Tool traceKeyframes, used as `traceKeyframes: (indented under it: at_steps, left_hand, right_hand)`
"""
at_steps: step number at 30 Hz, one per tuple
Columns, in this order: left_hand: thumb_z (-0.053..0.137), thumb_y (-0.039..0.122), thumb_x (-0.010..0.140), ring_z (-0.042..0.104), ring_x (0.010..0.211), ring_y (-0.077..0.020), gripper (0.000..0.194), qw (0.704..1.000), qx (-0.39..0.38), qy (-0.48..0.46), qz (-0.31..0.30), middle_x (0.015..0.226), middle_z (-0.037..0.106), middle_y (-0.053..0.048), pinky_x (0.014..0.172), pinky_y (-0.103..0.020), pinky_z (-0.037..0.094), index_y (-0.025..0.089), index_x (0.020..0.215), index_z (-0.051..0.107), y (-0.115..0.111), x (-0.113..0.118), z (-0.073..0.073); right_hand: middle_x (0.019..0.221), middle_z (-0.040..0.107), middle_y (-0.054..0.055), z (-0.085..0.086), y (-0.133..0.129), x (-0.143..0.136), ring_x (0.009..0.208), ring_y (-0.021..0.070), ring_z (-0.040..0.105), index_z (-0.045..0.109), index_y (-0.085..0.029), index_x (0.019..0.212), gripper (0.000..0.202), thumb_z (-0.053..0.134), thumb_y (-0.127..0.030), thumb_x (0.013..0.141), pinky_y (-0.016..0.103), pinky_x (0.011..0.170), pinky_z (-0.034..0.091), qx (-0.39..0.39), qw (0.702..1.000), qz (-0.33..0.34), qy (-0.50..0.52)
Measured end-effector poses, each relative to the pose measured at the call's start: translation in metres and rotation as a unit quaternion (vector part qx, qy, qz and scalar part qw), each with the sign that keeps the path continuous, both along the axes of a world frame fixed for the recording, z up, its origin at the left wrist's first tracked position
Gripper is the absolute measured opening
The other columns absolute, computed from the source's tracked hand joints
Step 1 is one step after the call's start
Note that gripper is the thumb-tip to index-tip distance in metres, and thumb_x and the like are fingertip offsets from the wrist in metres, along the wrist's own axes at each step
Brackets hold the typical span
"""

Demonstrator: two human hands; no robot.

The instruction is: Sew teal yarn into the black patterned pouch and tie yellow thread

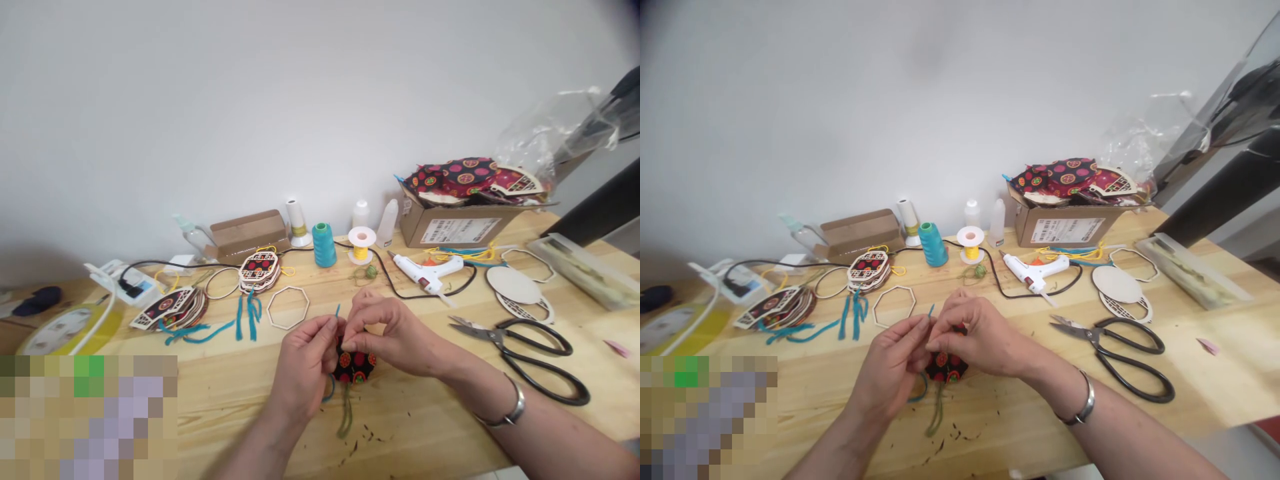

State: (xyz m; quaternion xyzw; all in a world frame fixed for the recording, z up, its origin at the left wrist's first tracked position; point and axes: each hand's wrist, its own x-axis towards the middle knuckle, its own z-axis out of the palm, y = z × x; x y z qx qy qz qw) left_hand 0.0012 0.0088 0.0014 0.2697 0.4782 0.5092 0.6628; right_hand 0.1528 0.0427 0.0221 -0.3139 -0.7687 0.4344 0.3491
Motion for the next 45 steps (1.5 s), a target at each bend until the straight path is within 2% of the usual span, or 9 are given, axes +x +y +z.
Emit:
traceKeyframes:
  at_steps: [3, 8, 16, 24, 26, 29, 33, 41, 45]
  left_hand:
    - [0.071, 0.034, 0.067, 0.020, 0.040, -0.0019, 0.024, 1.000, 0.010, 0.015, -0.007, 0.044, 0.036, 0.007, 0.039, -0.017, 0.015, 0.011, 0.066, 0.066, -0.002, 0.001, -0.001]
    - [0.067, 0.034, 0.071, 0.026, 0.040, -0.0015, 0.024, 0.999, 0.020, 0.047, -0.016, 0.059, 0.059, -0.003, 0.040, -0.019, 0.018, 0.011, 0.069, 0.068, -0.003, 0.000, -0.003]
    - [0.065, 0.033, 0.074, 0.028, 0.041, -0.0025, 0.023, 0.996, 0.042, 0.072, -0.022, 0.053, 0.050, 0.002, 0.041, -0.019, 0.017, 0.012, 0.064, 0.065, -0.004, 0.000, -0.005]
    - [0.070, 0.035, 0.068, 0.029, 0.040, -0.0017, 0.024, 0.998, 0.024, 0.056, 0.001, 0.054, 0.047, 0.003, 0.040, -0.018, 0.018, 0.012, 0.066, 0.065, -0.003, 0.001, -0.003]
    - [0.071, 0.034, 0.067, 0.028, 0.041, -0.0017, 0.023, 0.999, 0.023, 0.047, 0.005, 0.054, 0.047, 0.003, 0.040, -0.018, 0.018, 0.012, 0.066, 0.065, -0.003, 0.001, -0.002]
    - [0.070, 0.034, 0.068, 0.028, 0.043, -0.0023, 0.023, 0.999, 0.030, 0.044, 0.001, 0.054, 0.046, 0.003, 0.040, -0.018, 0.018, 0.012, 0.063, 0.064, -0.003, 0.001, -0.002]
    - [0.066, 0.033, 0.073, 0.029, 0.044, -0.0033, 0.023, 0.997, 0.048, 0.062, -0.024, 0.053, 0.044, 0.004, 0.042, -0.019, 0.019, 0.012, 0.064, 0.063, -0.005, -0.001, -0.004]
    - [0.062, 0.032, 0.077, 0.030, 0.045, -0.0047, 0.026, 0.991, 0.062, 0.109, -0.056, 0.053, 0.043, 0.003, 0.043, -0.021, 0.020, 0.013, 0.060, 0.059, -0.008, -0.001, -0.007]
    - [0.061, 0.032, 0.078, 0.030, 0.047, -0.0047, 0.024, 0.994, 0.060, 0.067, -0.059, 0.056, 0.043, 0.003, 0.045, -0.020, 0.021, 0.013, 0.063, 0.061, -0.007, -0.001, -0.007]
  right_hand:
    - [0.063, 0.061, -0.001, -0.005, 0.004, -0.001, 0.068, 0.0111, 0.051, 0.065, -0.017, 0.062, 0.013, 0.066, -0.020, 0.075, 0.028, 0.072, 0.040, -0.004, 0.997, -0.081, -0.006]
    - [0.060, 0.060, -0.001, -0.008, 0.009, 0.000, 0.065, 0.0111, 0.052, 0.066, -0.017, 0.060, 0.015, 0.066, -0.022, 0.074, 0.026, 0.069, 0.039, -0.006, 0.993, -0.119, -0.018]
    - [0.060, 0.061, 0.000, -0.006, 0.009, -0.001, 0.062, 0.0103, 0.052, 0.068, -0.016, 0.062, 0.011, 0.065, -0.020, 0.071, 0.024, 0.062, 0.039, -0.078, 0.988, -0.130, -0.032]
    - [0.061, 0.059, 0.001, -0.016, 0.013, -0.001, 0.055, 0.0086, 0.046, 0.071, -0.013, 0.078, 0.038, 0.055, -0.047, 0.079, 0.023, 0.054, 0.035, -0.281, 0.946, -0.140, 0.080]
    - [0.062, 0.060, 0.001, -0.018, 0.013, -0.001, 0.054, 0.0079, 0.046, 0.071, -0.012, 0.079, 0.039, 0.059, -0.049, 0.076, 0.023, 0.054, 0.035, -0.331, 0.933, -0.103, 0.102]
    - [0.066, 0.066, 0.001, -0.019, 0.011, -0.001, 0.060, 0.0093, 0.052, 0.071, -0.013, 0.079, 0.029, 0.072, -0.038, 0.066, 0.024, 0.062, 0.039, -0.390, 0.909, -0.031, 0.143]
    - [0.070, 0.069, 0.002, -0.023, 0.008, -0.004, 0.066, 0.0104, 0.058, 0.071, -0.013, 0.078, 0.023, 0.075, -0.030, 0.063, 0.025, 0.070, 0.042, -0.415, 0.888, 0.007, 0.196]
    - [0.054, 0.062, -0.002, -0.021, 0.007, -0.008, 0.051, 0.0071, 0.050, 0.066, -0.012, 0.063, 0.022, 0.078, -0.029, 0.056, 0.022, 0.056, 0.037, -0.423, 0.883, -0.061, 0.196]
    - [0.055, 0.062, -0.001, -0.015, 0.008, -0.007, 0.053, 0.0084, 0.051, 0.063, -0.013, 0.062, 0.026, 0.077, -0.033, 0.057, 0.023, 0.056, 0.037, -0.399, 0.895, -0.088, 0.179]
